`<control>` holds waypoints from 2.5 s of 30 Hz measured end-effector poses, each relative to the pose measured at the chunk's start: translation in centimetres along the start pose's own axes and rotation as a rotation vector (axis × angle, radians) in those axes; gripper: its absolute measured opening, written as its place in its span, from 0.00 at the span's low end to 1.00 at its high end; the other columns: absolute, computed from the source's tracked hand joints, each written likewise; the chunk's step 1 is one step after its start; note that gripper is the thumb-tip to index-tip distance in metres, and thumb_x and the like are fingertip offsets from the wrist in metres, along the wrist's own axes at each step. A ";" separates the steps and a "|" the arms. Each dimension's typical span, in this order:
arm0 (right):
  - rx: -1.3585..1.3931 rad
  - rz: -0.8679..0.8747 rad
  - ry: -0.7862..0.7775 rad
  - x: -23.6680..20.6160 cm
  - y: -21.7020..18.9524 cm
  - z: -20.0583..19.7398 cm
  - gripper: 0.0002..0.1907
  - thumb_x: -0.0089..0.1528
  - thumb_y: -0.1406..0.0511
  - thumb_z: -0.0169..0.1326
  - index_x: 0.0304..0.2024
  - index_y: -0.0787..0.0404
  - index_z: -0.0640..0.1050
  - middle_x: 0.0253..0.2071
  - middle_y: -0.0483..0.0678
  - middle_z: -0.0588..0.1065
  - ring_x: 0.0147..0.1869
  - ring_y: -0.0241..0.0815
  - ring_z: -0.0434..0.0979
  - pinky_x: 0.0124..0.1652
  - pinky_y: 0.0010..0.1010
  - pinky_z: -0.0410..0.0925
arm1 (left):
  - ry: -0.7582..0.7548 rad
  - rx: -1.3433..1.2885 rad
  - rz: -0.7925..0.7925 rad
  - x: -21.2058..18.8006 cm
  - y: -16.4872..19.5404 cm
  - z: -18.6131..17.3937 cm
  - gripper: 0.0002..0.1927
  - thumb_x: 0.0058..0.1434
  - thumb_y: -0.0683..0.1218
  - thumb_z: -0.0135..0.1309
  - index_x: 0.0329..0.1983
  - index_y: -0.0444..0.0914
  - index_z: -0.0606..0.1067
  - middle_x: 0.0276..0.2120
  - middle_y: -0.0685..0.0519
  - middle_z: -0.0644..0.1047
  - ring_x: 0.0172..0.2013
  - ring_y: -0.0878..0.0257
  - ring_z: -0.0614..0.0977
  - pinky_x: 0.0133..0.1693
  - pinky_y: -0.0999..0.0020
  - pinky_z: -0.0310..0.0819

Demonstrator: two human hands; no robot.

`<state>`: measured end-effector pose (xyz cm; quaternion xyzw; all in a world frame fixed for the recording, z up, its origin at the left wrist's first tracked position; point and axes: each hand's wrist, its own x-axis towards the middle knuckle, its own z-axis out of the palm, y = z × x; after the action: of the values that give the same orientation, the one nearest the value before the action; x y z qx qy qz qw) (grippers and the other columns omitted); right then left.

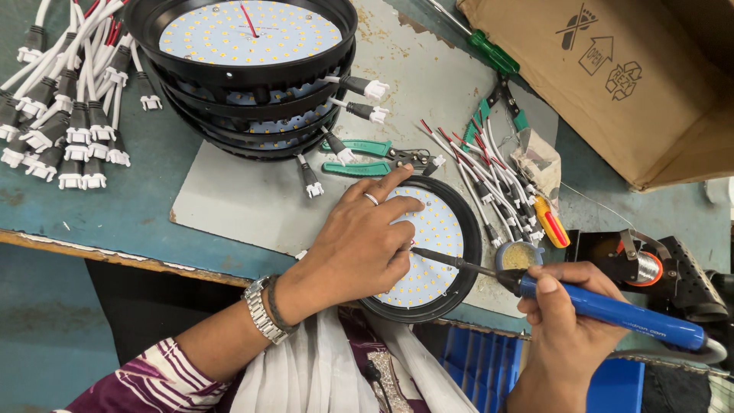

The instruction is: The person solders wires to a circular LED module using a soldering iron and solder wire. They repeatedly apply flux from a small container, heat the contact points, and feed solder to secure the connections. Completed modules are stacked on the left side of the workbench.

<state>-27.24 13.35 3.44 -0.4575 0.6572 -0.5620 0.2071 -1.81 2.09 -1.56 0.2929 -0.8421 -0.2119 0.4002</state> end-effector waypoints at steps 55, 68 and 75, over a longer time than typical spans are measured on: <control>0.029 -0.031 -0.034 0.9 -0.1 -0.2 0.07 0.65 0.70 0.60 0.35 0.71 0.78 0.24 0.49 0.74 0.20 0.31 0.73 0.22 0.17 0.61 | 0.000 -0.005 -0.003 0.1 -0.1 0.0 0.06 0.50 0.43 0.55 0.22 0.35 0.78 0.51 0.47 0.79 0.68 0.44 0.67 0.61 0.45 0.62; 0.051 -0.007 -0.023 1.0 -0.3 -0.6 0.07 0.65 0.70 0.59 0.35 0.70 0.77 0.24 0.49 0.75 0.21 0.30 0.74 0.22 0.15 0.61 | 0.004 0.002 -0.009 0.1 0.0 0.1 0.06 0.50 0.43 0.56 0.22 0.35 0.79 0.51 0.47 0.79 0.68 0.45 0.67 0.61 0.44 0.62; 0.010 -0.030 -0.029 0.9 -0.5 0.3 0.08 0.65 0.69 0.60 0.35 0.71 0.78 0.24 0.48 0.74 0.20 0.31 0.72 0.23 0.16 0.61 | 0.002 0.005 -0.011 0.1 -0.1 0.1 0.06 0.50 0.43 0.56 0.22 0.35 0.78 0.51 0.47 0.79 0.68 0.45 0.67 0.61 0.44 0.62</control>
<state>-27.26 12.40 4.03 -0.4745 0.6442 -0.5618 0.2104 -1.87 1.98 -1.62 0.2987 -0.8406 -0.2115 0.3993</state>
